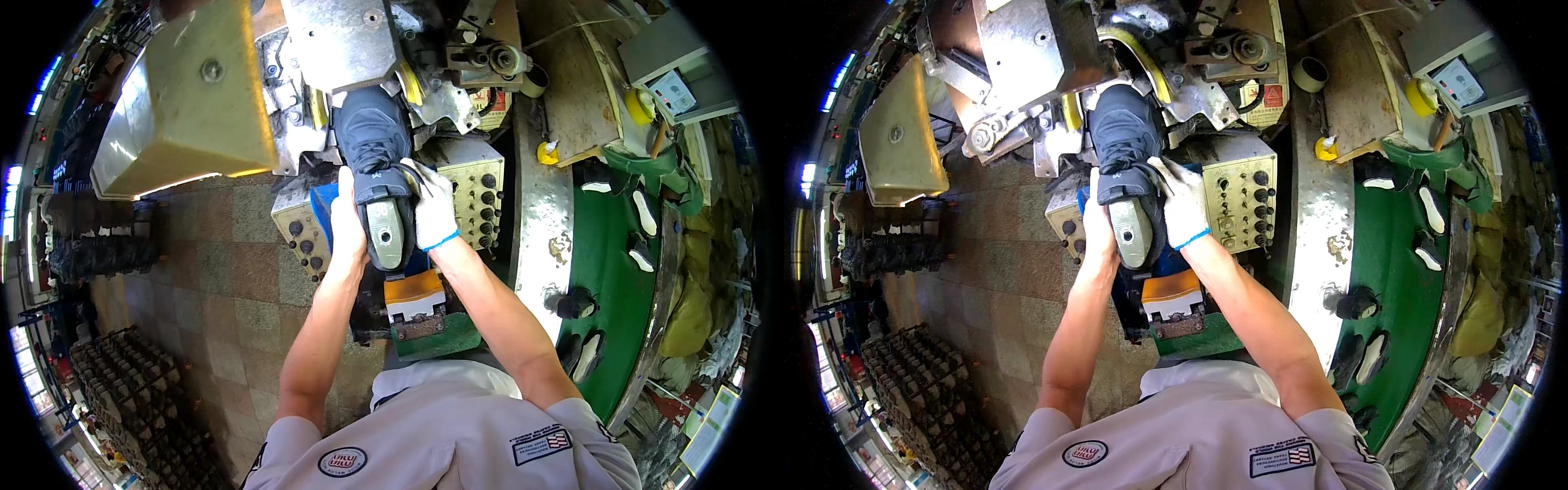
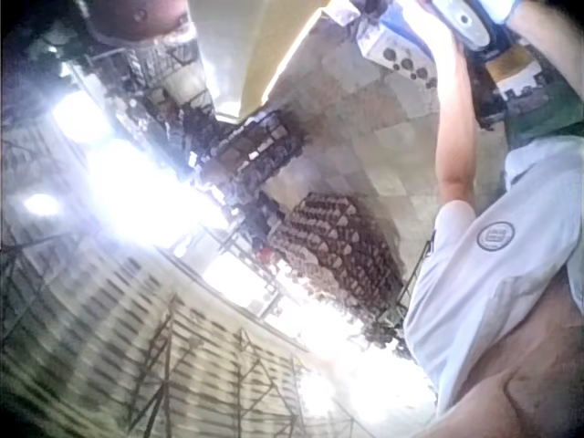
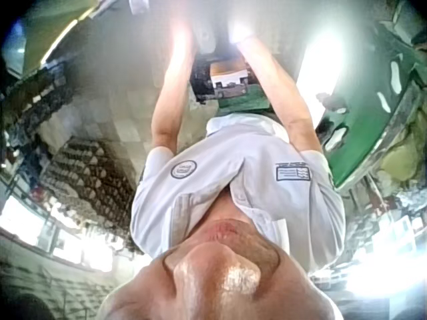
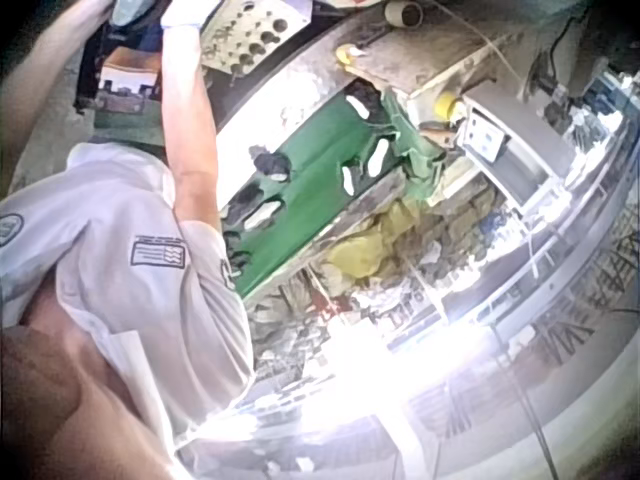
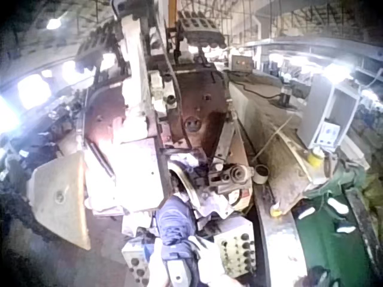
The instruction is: The person picks up shoes from a conveyor belt, mounts each shoe onto an industrial lasting machine by hand, and then places the shoes back onto the belt.
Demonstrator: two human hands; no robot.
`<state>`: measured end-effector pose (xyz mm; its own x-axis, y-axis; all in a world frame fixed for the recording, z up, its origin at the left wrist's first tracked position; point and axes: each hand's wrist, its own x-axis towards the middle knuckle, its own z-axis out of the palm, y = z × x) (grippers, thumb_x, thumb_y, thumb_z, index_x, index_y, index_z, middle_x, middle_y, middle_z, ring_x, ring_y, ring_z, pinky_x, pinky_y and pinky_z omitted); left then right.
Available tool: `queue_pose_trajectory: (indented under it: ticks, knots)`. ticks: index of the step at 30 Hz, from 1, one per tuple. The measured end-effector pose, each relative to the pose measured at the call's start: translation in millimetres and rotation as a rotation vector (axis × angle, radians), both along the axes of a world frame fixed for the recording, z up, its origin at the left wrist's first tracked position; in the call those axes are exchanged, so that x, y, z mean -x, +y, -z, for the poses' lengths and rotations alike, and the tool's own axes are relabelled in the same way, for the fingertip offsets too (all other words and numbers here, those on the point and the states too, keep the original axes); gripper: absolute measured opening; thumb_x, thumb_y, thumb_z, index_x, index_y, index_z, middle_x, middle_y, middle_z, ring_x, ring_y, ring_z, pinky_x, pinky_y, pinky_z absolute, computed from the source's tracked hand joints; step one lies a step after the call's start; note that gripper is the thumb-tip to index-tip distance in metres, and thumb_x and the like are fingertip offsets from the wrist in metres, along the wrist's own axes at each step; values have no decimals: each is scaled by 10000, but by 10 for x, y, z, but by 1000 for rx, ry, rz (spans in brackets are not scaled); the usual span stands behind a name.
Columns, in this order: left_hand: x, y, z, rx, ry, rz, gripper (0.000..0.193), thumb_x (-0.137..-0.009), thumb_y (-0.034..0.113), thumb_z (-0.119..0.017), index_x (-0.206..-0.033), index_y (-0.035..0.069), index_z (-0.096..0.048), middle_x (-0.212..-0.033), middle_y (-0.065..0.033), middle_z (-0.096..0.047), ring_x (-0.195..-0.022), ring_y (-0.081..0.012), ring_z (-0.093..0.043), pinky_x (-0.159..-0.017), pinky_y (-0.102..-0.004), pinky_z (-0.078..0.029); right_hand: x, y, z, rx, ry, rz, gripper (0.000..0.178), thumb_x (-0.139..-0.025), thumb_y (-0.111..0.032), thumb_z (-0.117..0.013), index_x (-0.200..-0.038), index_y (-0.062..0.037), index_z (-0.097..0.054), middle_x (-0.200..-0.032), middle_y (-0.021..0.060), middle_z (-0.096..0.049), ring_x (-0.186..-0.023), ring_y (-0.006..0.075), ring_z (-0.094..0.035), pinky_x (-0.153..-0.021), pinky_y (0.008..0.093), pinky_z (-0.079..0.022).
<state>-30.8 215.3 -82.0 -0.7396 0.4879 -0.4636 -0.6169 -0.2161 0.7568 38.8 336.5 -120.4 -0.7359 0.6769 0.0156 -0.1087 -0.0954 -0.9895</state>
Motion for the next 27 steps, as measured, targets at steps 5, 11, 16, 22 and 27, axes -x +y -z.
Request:
queue_pose_trajectory:
  ticks: [5,11,16,22,27]
  knots:
    - [-76,48,112,27,142,-77,492,-1054,478,-432,-1047,57,-686,-947,-24,-686,-844,-124,-627,-797,-291,-497,62,24,104,-199,60,44,310,-999,-185,-558,-1168,43,-683,-1085,105,-709,-981,160,-665,-892,294,-513]
    - [5,-21,490,21,272,-87,509,-1056,422,-463,-1085,-43,-666,-968,-49,-687,-858,-137,-617,-805,-295,-490,42,93,27,118,9,-64,372,-981,-277,-625,-1098,70,-690,-977,70,-703,-877,97,-591,-786,261,-499]
    - [-676,-867,953,649,523,-139,568,-952,326,-661,-1337,-71,-528,-1202,-235,-663,-1079,-271,-658,-950,-350,-487,-1061,540,77,334,172,-78,520,-1037,-278,-369,-1424,67,-413,-1309,283,-576,-1154,403,-613,-928,512,-556]
    - [-1727,-1340,1759,1203,400,153,1019,-704,388,-849,-1454,-74,-335,-1418,-307,-471,-1311,-431,-471,-1080,-460,-403,-2246,501,-277,377,25,266,405,-1046,-256,-377,-1302,40,-482,-1315,291,-553,-1119,433,-618,-873,530,-559]
    - [-1634,-1247,1983,1222,536,11,923,-709,325,-856,-1399,-86,-400,-1347,-319,-522,-1236,-448,-523,-1028,-467,-444,-2404,402,-301,542,94,246,431,-982,-159,-565,-1343,52,-463,-1257,244,-601,-1044,395,-659,-793,479,-585]
